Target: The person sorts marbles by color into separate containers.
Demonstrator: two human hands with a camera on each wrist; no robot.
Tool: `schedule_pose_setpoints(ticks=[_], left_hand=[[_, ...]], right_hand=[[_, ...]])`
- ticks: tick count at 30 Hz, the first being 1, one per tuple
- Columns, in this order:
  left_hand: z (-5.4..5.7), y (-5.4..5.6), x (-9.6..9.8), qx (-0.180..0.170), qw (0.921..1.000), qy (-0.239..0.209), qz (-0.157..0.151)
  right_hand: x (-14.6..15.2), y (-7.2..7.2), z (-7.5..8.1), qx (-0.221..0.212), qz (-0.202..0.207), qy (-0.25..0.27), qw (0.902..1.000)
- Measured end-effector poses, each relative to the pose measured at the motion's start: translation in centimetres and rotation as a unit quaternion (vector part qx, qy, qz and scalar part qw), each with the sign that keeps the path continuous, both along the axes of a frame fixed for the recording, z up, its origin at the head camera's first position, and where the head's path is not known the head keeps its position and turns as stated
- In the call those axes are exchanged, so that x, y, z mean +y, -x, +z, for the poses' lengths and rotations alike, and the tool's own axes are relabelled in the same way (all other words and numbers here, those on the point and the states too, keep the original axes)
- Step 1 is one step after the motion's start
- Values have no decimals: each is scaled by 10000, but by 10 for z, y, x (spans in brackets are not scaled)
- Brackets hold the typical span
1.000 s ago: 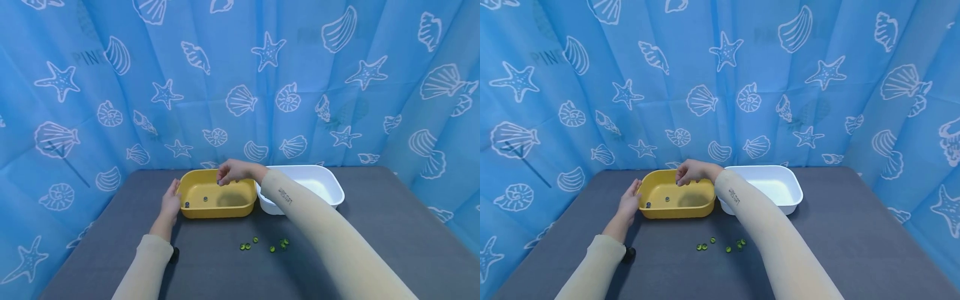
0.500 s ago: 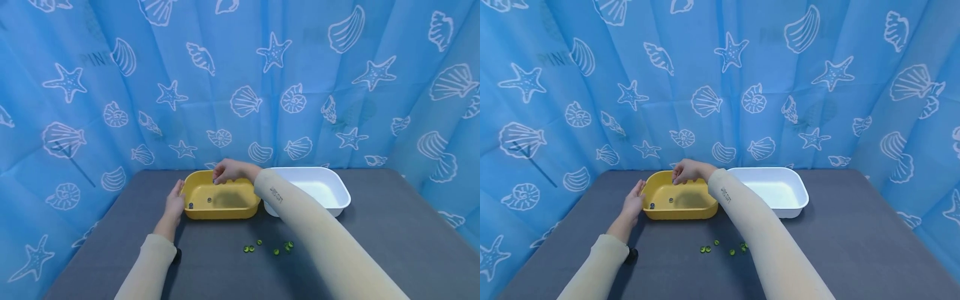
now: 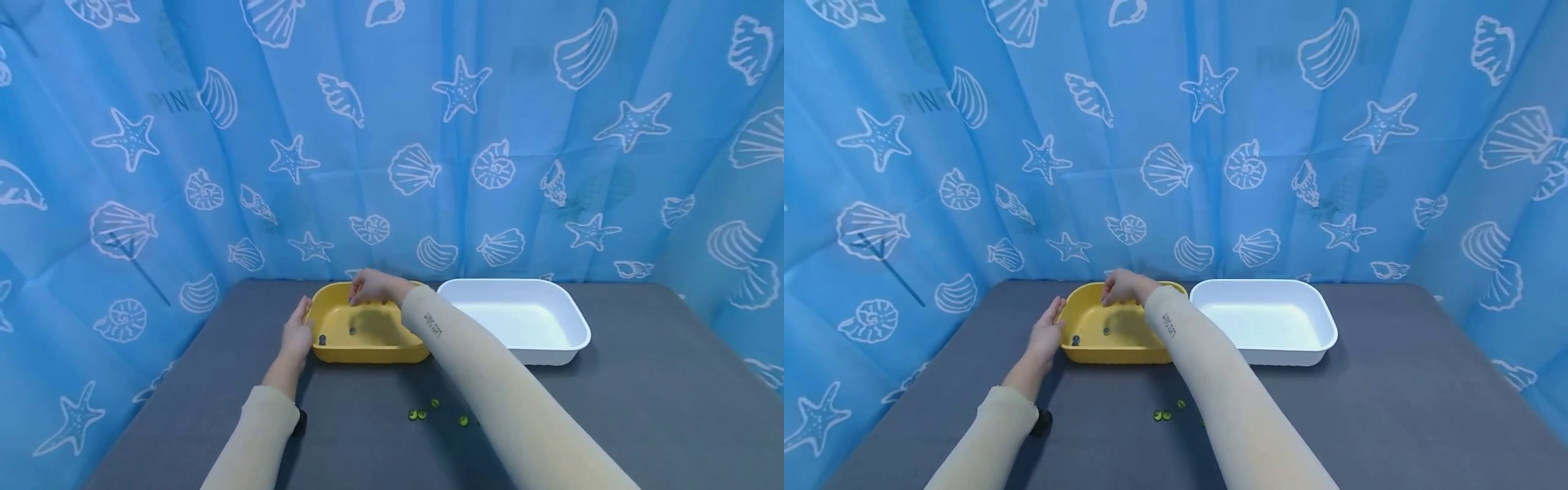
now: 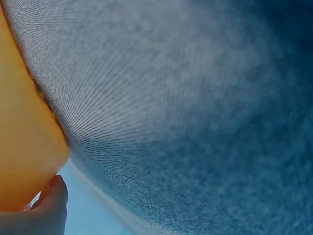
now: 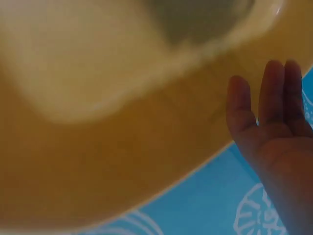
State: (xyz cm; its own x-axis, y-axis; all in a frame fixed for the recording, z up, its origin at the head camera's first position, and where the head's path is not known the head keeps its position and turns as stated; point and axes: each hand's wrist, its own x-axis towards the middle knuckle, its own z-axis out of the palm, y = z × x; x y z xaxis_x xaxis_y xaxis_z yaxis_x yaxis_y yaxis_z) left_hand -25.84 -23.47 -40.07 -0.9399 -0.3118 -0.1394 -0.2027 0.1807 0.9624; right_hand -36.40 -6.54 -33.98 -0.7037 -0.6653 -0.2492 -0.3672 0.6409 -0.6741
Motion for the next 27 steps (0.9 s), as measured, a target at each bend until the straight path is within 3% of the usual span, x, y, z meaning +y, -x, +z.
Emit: schedule_pose_setpoints(ticks=[11,19,27], left_hand=[[-3,0,1,103,9999,-32,130],[-2,2,6,135,9998,-87,94],[-2,1,0,98,9998,1,168]], right_hand=[[-25,8,-30,-67,212,-503,9985],[-21,2,-36,445,442,-729,9954],[-23,-2,-34,235,133,-775,9966]])
